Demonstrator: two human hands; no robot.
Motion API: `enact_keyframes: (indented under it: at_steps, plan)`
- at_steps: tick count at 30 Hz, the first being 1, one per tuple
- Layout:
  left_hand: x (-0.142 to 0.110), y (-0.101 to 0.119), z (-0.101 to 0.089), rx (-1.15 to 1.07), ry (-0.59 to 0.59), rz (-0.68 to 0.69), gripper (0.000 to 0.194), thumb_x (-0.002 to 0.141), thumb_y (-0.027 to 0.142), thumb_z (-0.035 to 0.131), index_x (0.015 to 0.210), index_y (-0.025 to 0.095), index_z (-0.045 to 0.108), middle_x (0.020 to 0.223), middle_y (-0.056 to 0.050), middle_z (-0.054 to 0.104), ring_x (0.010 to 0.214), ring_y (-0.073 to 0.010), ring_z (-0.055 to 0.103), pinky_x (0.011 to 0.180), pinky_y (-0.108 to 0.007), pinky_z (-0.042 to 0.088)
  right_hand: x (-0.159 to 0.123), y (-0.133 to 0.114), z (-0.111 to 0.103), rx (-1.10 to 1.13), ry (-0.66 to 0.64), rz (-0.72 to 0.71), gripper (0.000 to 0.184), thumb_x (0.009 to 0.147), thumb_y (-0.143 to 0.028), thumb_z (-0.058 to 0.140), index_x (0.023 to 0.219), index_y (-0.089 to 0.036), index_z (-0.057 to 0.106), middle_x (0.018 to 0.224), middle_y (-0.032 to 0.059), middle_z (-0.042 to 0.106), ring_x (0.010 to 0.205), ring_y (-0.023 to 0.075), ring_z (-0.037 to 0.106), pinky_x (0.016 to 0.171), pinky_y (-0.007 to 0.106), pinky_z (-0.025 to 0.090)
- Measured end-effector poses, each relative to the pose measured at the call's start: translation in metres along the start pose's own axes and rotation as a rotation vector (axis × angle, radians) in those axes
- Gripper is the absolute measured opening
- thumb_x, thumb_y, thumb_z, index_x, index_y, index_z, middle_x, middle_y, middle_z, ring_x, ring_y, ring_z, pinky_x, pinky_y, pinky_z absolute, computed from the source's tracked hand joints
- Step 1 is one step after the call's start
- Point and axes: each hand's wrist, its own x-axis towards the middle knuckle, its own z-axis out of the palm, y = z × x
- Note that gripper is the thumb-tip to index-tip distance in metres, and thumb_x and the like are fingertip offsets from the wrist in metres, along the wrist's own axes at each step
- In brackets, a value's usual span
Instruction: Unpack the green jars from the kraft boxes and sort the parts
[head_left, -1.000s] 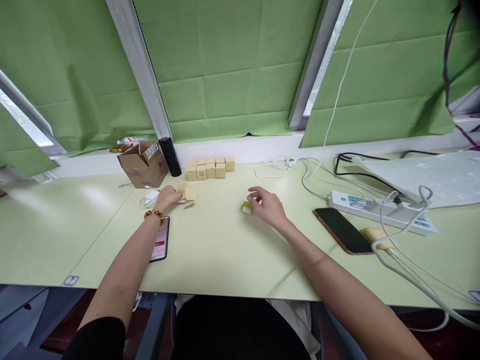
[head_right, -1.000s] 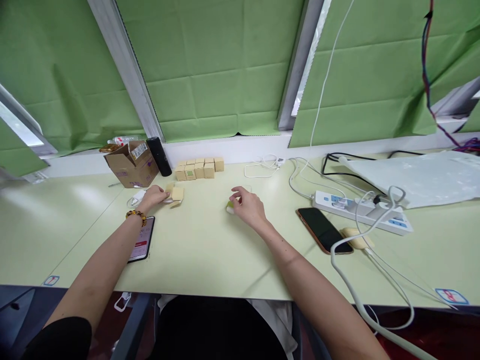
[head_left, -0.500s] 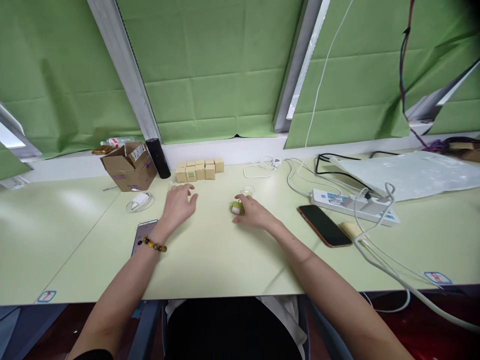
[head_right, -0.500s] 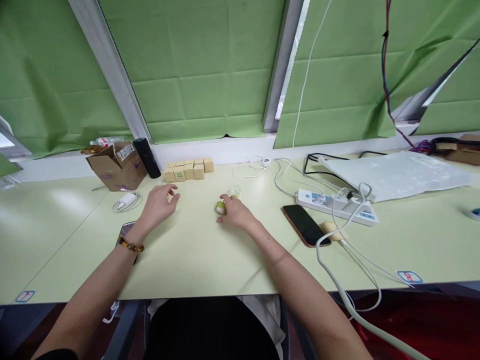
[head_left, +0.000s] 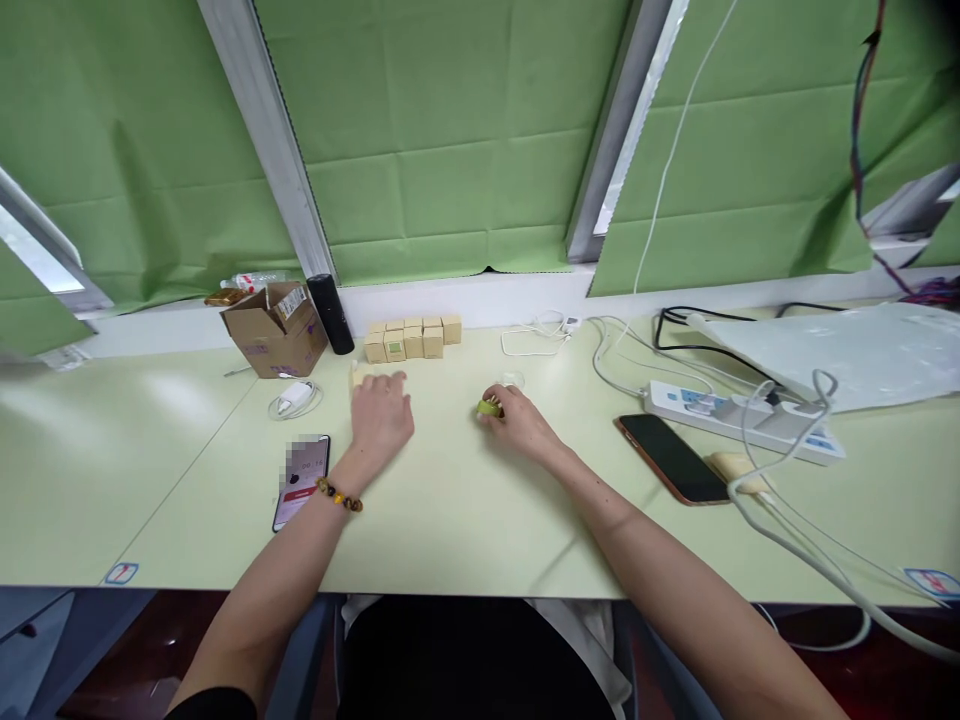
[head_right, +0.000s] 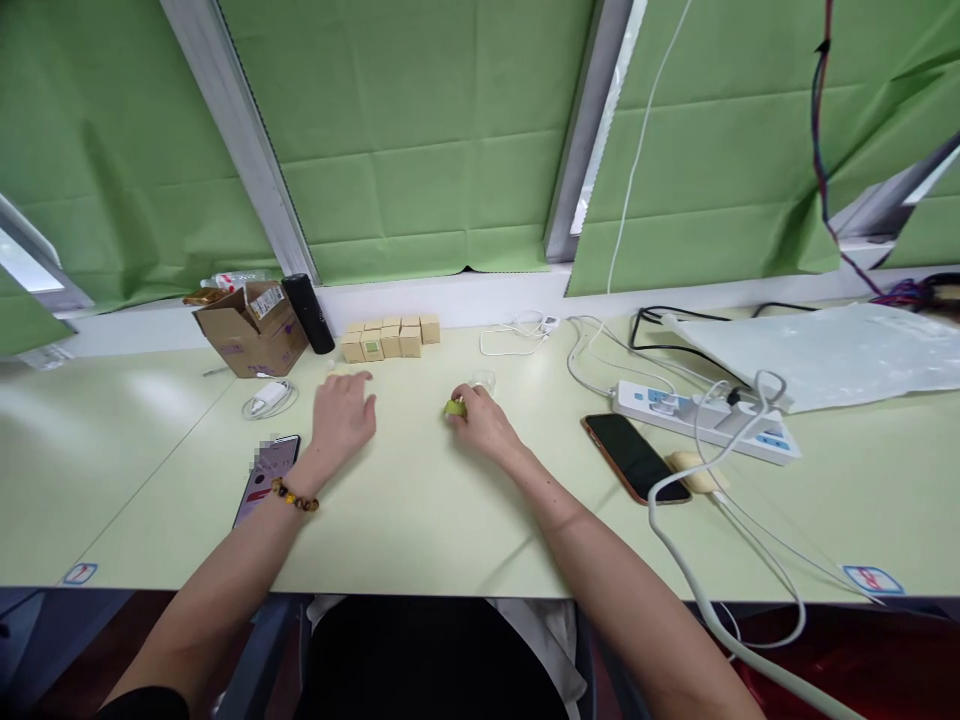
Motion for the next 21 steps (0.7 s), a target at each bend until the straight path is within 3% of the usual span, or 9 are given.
enact_keyframes:
  at_steps: [2,3,6,8,12,17,21]
  plan:
    - [0.009,-0.020,-0.002,0.118,0.050,-0.123,0.046,0.098,0.026,0.054,0.142,0.011,0.057,0.131,-0.023,0.067,0.123,-0.0408,0.057,0.101,-0.054,0.045,0.004,0.003,0.002,0.071,0.023,0.017,0.024,0.093,-0.029,0.066,0.116,-0.023,0.062,0.115,0.0093,0.064,0.088,0.0207,0.065,0.084,0.036,0.052]
    - [0.012,-0.029,0.000,0.152,0.021,-0.153,0.047,0.097,0.027,0.055,0.141,0.009,0.057,0.133,-0.025,0.065,0.125,-0.0414,0.057,0.103,-0.054,0.045,0.006,0.004,0.003,0.133,0.038,0.028,0.024,0.093,-0.031,0.067,0.115,-0.023,0.062,0.114,0.0085,0.065,0.087,0.0204,0.066,0.084,0.037,0.053]
    - [0.013,-0.045,0.021,0.194,-0.176,-0.086,0.043,0.100,0.029,0.052,0.133,0.004,0.064,0.135,-0.028,0.065,0.136,-0.0424,0.054,0.114,-0.056,0.040,0.011,0.005,0.004,0.444,0.068,0.081,0.031,0.090,-0.044,0.070,0.112,-0.024,0.060,0.110,0.0060,0.067,0.081,0.0196,0.068,0.076,0.038,0.056]
    - [0.009,-0.046,0.038,0.199,-0.261,-0.021,0.048,0.103,0.032,0.047,0.138,0.003,0.062,0.148,-0.029,0.058,0.148,-0.0420,0.045,0.124,-0.058,0.031,0.012,0.004,0.003,0.719,0.058,0.119,0.041,0.087,-0.052,0.073,0.115,-0.026,0.058,0.109,0.0045,0.067,0.079,0.0202,0.071,0.070,0.037,0.058]
    - [0.004,-0.042,0.058,0.179,-0.358,0.032,0.057,0.108,0.041,0.036,0.139,0.003,0.064,0.161,-0.027,0.049,0.160,-0.0432,0.030,0.129,-0.060,0.024,0.009,-0.002,-0.002,1.165,0.012,0.165,0.055,0.077,-0.050,0.087,0.119,-0.029,0.058,0.102,0.0010,0.071,0.083,0.0204,0.076,0.077,0.038,0.063]
    - [0.005,-0.045,0.057,0.147,-0.344,0.016,0.059,0.109,0.044,0.034,0.139,0.003,0.064,0.161,-0.027,0.049,0.160,-0.0431,0.031,0.130,-0.059,0.024,0.007,-0.007,-0.007,1.409,-0.070,0.251,0.056,0.070,-0.040,0.095,0.114,-0.028,0.063,0.101,0.0035,0.076,0.082,0.0197,0.074,0.073,0.035,0.061]
    - [0.005,-0.041,0.050,0.112,-0.261,0.062,0.057,0.108,0.042,0.040,0.143,0.001,0.060,0.162,-0.029,0.048,0.161,-0.0447,0.028,0.131,-0.062,0.020,0.004,-0.014,-0.004,1.409,-0.077,0.196,0.060,0.063,-0.031,0.099,0.113,-0.027,0.065,0.092,-0.0001,0.074,0.072,0.0147,0.065,0.066,0.031,0.055]
